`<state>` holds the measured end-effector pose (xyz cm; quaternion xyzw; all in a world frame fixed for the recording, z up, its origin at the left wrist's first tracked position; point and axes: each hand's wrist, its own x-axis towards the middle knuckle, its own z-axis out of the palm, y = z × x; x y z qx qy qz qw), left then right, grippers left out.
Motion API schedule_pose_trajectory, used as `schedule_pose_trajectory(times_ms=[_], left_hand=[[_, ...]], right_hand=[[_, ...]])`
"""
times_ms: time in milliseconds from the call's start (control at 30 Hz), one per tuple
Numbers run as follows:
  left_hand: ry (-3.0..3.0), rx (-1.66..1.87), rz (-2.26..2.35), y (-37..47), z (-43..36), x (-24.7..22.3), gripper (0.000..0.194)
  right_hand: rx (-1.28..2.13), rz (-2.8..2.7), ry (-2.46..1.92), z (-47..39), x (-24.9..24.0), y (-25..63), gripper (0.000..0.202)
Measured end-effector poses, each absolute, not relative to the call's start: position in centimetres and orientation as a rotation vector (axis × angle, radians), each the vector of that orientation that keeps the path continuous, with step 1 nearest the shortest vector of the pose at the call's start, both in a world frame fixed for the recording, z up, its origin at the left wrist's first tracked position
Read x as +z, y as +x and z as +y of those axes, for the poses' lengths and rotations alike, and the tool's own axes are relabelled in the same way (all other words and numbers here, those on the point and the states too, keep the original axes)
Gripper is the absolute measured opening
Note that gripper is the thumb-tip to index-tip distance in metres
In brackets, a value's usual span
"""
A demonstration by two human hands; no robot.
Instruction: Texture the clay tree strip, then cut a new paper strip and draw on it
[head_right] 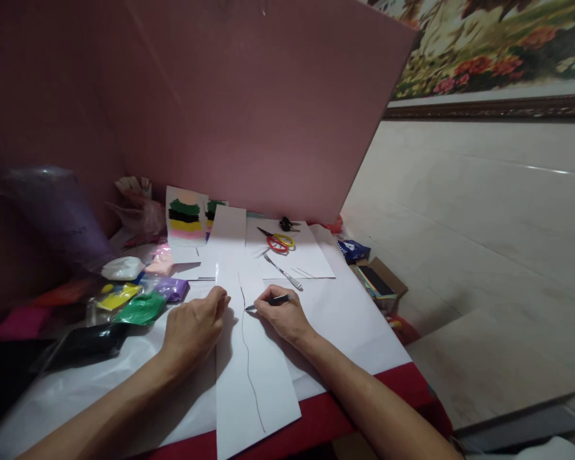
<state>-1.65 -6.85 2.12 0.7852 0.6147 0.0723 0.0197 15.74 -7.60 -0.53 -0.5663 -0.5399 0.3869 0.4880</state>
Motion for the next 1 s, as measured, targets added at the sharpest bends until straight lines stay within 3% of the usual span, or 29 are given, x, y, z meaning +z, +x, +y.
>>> schedule_pose_trajectory(times_ms=[1000], left_hand=[[2.437, 0.217, 1.906, -1.56, -6.77, 2.23, 0.034]], right_hand=[[0.870, -1.361, -1.393, -7.86, -0.32, 15.65, 0.007]])
